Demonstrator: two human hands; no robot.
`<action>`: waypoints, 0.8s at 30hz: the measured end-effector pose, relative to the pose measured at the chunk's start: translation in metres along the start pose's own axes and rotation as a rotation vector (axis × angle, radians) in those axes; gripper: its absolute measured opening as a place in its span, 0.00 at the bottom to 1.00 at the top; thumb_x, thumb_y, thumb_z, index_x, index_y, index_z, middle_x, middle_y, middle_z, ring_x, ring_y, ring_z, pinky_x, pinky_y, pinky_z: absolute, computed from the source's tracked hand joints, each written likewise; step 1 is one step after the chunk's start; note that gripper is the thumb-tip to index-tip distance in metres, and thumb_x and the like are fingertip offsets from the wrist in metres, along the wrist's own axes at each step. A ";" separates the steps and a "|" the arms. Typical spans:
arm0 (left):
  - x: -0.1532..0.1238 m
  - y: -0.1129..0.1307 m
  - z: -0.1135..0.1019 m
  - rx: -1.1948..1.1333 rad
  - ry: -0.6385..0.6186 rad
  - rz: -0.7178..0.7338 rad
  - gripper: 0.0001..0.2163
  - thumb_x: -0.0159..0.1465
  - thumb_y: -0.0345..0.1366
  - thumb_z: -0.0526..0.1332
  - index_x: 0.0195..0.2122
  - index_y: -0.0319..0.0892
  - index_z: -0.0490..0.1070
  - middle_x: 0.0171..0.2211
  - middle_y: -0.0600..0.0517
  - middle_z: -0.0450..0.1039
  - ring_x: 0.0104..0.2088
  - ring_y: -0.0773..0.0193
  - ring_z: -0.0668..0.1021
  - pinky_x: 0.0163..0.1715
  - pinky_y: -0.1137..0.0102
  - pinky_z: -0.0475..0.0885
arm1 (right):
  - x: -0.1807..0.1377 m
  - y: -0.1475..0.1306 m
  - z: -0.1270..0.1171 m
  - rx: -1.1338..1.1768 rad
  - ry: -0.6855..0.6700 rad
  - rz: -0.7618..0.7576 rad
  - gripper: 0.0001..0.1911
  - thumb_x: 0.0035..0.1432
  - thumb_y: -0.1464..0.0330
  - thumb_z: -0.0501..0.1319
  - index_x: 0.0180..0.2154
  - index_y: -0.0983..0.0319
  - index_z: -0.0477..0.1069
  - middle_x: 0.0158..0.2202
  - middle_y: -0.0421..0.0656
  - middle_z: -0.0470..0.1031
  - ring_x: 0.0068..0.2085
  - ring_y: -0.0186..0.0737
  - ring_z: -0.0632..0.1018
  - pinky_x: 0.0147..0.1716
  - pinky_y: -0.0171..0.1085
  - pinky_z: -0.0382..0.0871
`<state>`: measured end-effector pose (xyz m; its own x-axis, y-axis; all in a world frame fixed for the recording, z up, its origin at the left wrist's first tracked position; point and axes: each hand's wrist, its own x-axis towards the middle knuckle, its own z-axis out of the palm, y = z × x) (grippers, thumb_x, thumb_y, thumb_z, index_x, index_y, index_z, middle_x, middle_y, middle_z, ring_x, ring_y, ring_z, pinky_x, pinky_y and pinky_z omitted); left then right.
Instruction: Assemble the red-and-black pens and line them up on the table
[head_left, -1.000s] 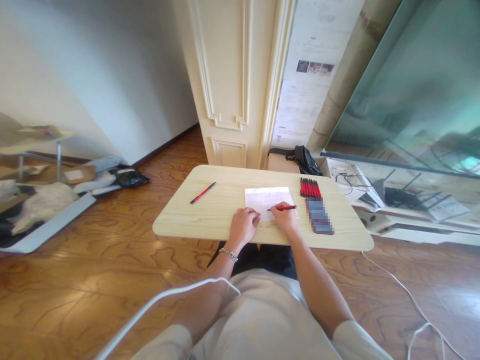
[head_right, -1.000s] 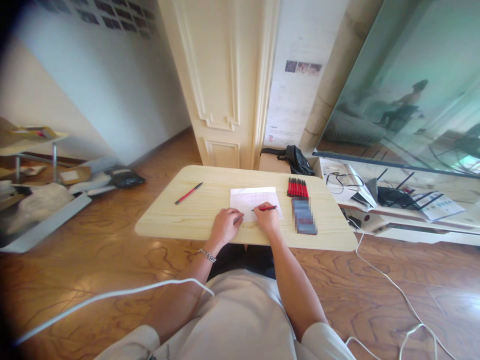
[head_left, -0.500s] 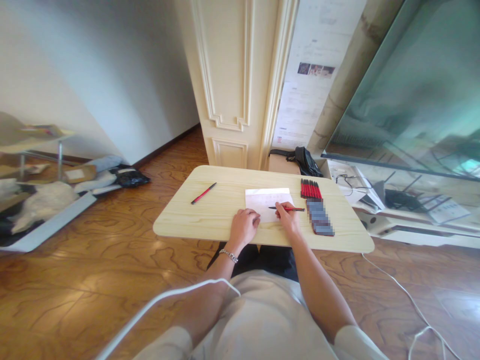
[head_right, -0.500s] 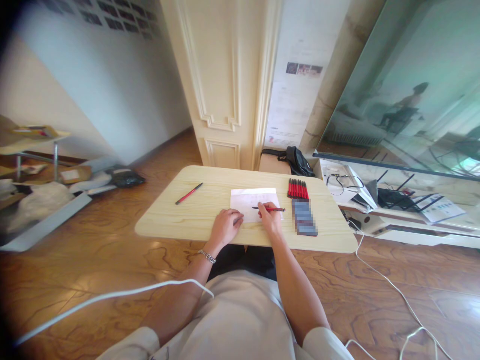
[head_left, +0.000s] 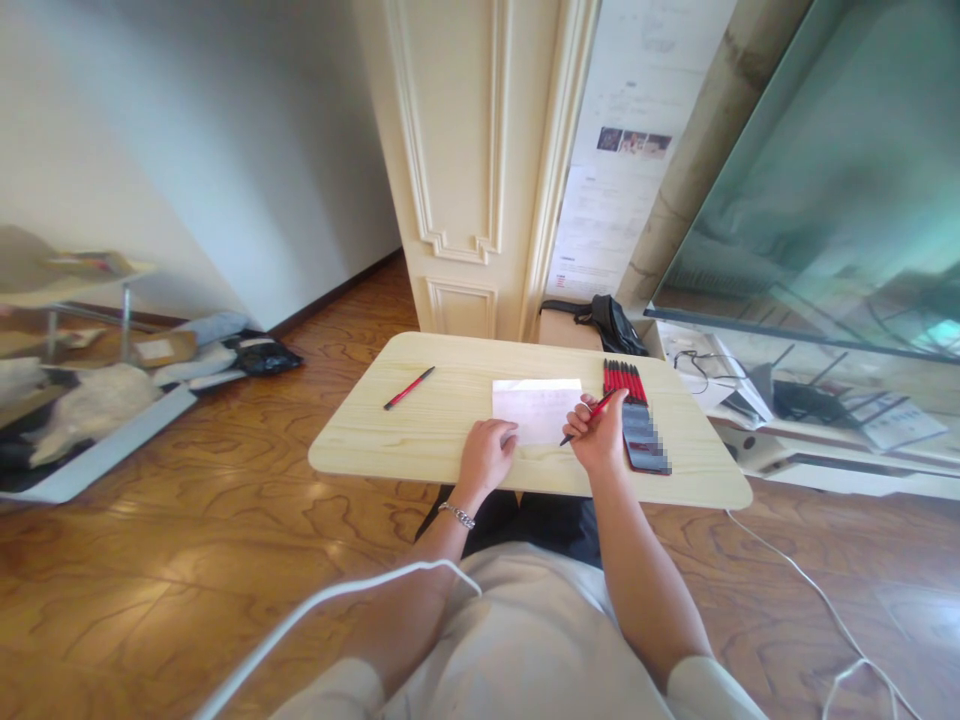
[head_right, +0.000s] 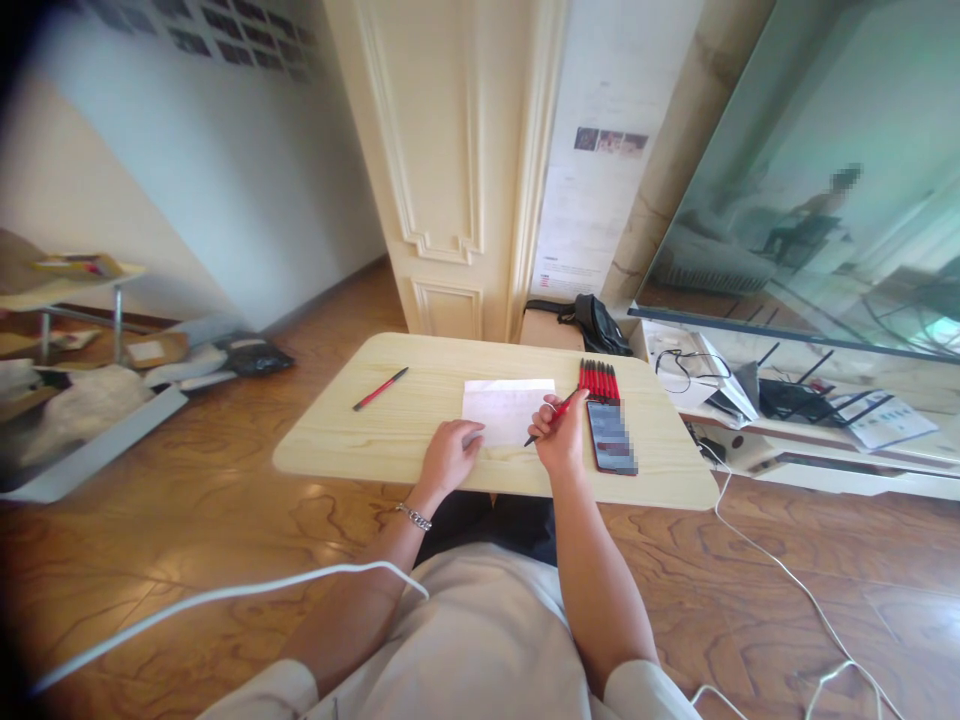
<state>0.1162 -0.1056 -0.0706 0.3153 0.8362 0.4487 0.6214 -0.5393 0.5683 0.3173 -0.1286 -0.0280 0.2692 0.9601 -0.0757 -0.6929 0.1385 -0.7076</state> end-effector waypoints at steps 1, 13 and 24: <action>0.000 -0.001 0.000 -0.012 0.019 -0.014 0.09 0.62 0.32 0.58 0.41 0.44 0.75 0.41 0.49 0.76 0.43 0.58 0.74 0.50 0.62 0.67 | 0.000 -0.001 -0.001 -0.007 -0.003 0.027 0.32 0.51 0.37 0.47 0.27 0.59 0.66 0.16 0.33 0.54 0.15 0.28 0.56 0.14 0.31 0.53; -0.002 -0.005 -0.001 -0.116 0.114 -0.145 0.08 0.63 0.33 0.57 0.40 0.44 0.75 0.39 0.49 0.77 0.41 0.61 0.77 0.46 0.64 0.71 | 0.003 0.003 -0.013 0.043 0.001 0.057 0.27 0.53 0.43 0.51 0.21 0.59 0.62 0.14 0.32 0.48 0.15 0.29 0.52 0.14 0.30 0.48; -0.005 0.007 -0.010 -0.210 0.159 -0.150 0.08 0.63 0.36 0.57 0.39 0.44 0.75 0.39 0.49 0.77 0.39 0.62 0.77 0.42 0.67 0.72 | 0.003 -0.009 0.005 0.209 -0.048 -0.163 0.05 0.60 0.62 0.59 0.37 0.56 0.69 0.25 0.34 0.68 0.25 0.27 0.72 0.28 0.30 0.71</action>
<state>0.1121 -0.1144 -0.0614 0.1045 0.8911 0.4415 0.4856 -0.4332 0.7594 0.3209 -0.1259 -0.0187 0.3603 0.9307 0.0641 -0.7675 0.3347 -0.5467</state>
